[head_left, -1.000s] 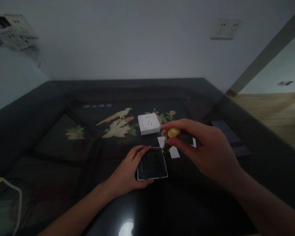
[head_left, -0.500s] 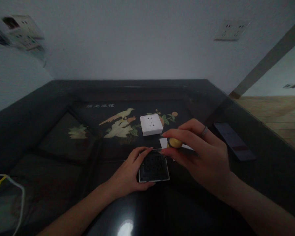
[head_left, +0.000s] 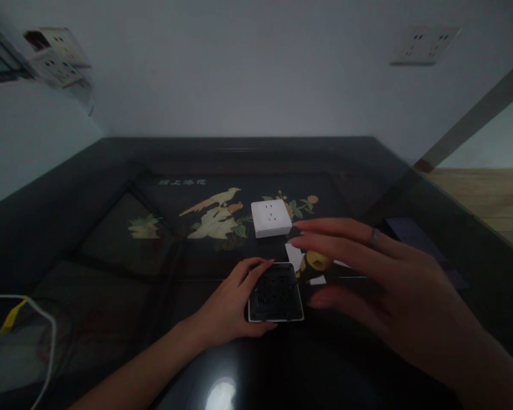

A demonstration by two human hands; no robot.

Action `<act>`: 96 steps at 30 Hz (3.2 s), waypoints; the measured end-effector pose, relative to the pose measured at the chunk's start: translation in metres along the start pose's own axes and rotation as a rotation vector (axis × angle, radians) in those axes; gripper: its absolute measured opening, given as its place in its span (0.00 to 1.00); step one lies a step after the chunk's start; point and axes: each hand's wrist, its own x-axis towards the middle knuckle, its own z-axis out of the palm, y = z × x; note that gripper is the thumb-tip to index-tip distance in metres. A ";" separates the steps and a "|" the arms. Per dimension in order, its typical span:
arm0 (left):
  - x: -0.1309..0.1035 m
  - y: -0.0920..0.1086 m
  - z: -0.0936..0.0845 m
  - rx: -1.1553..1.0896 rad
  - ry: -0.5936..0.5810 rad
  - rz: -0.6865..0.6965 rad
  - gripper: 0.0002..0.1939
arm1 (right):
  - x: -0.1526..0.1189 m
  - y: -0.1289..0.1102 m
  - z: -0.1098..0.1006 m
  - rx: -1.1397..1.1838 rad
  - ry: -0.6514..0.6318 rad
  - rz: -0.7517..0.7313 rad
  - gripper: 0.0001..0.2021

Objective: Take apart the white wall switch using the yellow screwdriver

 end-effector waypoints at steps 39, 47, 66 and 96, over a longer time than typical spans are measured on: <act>0.004 -0.005 -0.006 -0.132 0.121 -0.089 0.19 | 0.001 0.001 0.004 -0.098 0.124 0.126 0.13; 0.001 -0.005 -0.006 -0.140 0.025 -0.022 0.37 | 0.001 0.003 0.004 0.017 0.056 0.046 0.10; 0.000 -0.005 -0.004 -0.105 0.019 -0.020 0.38 | 0.002 -0.003 0.013 -0.051 0.094 0.077 0.11; 0.002 -0.003 -0.005 -0.138 0.009 -0.032 0.38 | 0.004 -0.004 0.012 0.038 0.071 0.139 0.17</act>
